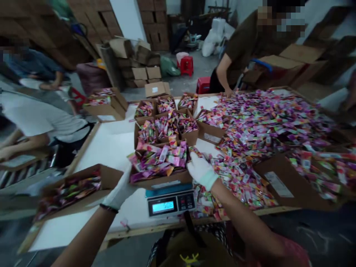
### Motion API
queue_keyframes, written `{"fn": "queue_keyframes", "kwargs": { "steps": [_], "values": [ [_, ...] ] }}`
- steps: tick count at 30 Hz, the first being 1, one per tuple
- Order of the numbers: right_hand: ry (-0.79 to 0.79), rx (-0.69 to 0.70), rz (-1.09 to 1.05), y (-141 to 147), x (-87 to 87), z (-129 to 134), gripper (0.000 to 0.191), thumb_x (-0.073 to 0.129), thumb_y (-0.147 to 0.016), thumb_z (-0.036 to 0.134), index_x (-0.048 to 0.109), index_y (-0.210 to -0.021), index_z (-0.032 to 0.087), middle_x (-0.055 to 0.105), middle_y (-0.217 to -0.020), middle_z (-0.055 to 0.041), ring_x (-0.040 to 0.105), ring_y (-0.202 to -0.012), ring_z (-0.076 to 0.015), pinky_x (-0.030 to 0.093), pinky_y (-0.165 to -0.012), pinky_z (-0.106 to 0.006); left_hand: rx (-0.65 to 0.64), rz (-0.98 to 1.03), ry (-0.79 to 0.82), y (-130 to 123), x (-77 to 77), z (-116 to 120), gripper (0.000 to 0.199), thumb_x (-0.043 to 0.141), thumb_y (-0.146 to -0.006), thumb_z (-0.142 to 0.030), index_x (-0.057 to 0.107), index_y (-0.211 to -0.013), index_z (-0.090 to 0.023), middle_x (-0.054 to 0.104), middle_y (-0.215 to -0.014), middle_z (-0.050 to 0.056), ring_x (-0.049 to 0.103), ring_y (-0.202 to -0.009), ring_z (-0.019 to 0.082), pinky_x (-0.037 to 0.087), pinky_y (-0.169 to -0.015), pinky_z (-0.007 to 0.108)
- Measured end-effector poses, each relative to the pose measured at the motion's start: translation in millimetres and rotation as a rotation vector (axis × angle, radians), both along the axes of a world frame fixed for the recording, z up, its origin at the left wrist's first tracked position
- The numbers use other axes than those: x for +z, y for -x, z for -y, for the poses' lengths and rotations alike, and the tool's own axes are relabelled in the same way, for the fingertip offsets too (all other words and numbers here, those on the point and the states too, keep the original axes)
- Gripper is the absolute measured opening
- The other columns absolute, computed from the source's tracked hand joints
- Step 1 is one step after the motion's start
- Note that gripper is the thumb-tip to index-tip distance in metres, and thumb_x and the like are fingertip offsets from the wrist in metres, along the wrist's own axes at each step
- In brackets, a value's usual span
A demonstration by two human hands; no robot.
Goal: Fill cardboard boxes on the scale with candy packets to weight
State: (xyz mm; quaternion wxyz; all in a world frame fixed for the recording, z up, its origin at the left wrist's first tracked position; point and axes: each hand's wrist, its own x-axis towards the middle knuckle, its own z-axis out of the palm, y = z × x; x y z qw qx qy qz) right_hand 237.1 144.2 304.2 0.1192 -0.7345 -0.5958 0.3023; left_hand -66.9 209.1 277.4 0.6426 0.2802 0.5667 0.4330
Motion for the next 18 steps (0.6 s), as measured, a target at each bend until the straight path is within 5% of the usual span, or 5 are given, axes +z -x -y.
{"fn": "queue_keyframes", "kwargs": {
  "steps": [5,10,13,18],
  "values": [
    [-0.175,-0.011,-0.291,-56.8,-6.2,22.9,0.08,0.049,-0.101,0.065,0.034,-0.164,0.017,0.066,-0.14,-0.0226,0.07,-0.121,-0.0334,0.054,-0.108,-0.049,0.061,0.052,0.04,-3.5,4.7,-22.1,0.057,0.061,-0.091,-0.067,0.069,-0.126,-0.023,0.077,-0.117,0.012,0.074,-0.106,0.033,0.063,-0.086,0.045],
    [-0.424,-0.09,-0.491,-99.5,27.9,41.0,0.096,0.072,-0.09,0.065,0.023,-0.165,0.028,0.05,-0.157,-0.0207,0.059,-0.139,-0.034,0.05,-0.116,-0.054,0.166,-0.017,0.004,26.8,8.6,-34.1,0.061,0.038,-0.099,-0.072,0.067,-0.117,-0.022,0.071,-0.122,0.013,0.069,-0.105,0.026,0.056,-0.084,0.036],
    [-0.437,0.022,-0.453,-84.5,52.7,27.8,0.096,0.078,-0.088,0.057,0.025,-0.164,0.034,0.047,-0.158,-0.0163,0.059,-0.139,-0.0341,0.055,-0.111,-0.052,0.198,-0.047,0.002,39.3,6.2,-26.8,0.061,0.037,-0.099,-0.073,0.066,-0.115,-0.022,0.069,-0.124,0.013,0.067,-0.11,0.026,0.052,-0.089,0.036],
    [-0.371,0.481,-0.148,-17.0,73.6,-23.5,0.092,0.079,-0.083,0.043,0.039,-0.164,0.027,0.037,-0.167,-0.0151,0.054,-0.142,-0.037,0.053,-0.112,-0.053,0.214,-0.008,0.067,46.8,-3.4,-5.4,0.058,0.037,-0.1,-0.07,0.066,-0.114,-0.022,0.069,-0.123,0.012,0.067,-0.112,0.025,0.052,-0.091,0.035]
  ]
}}
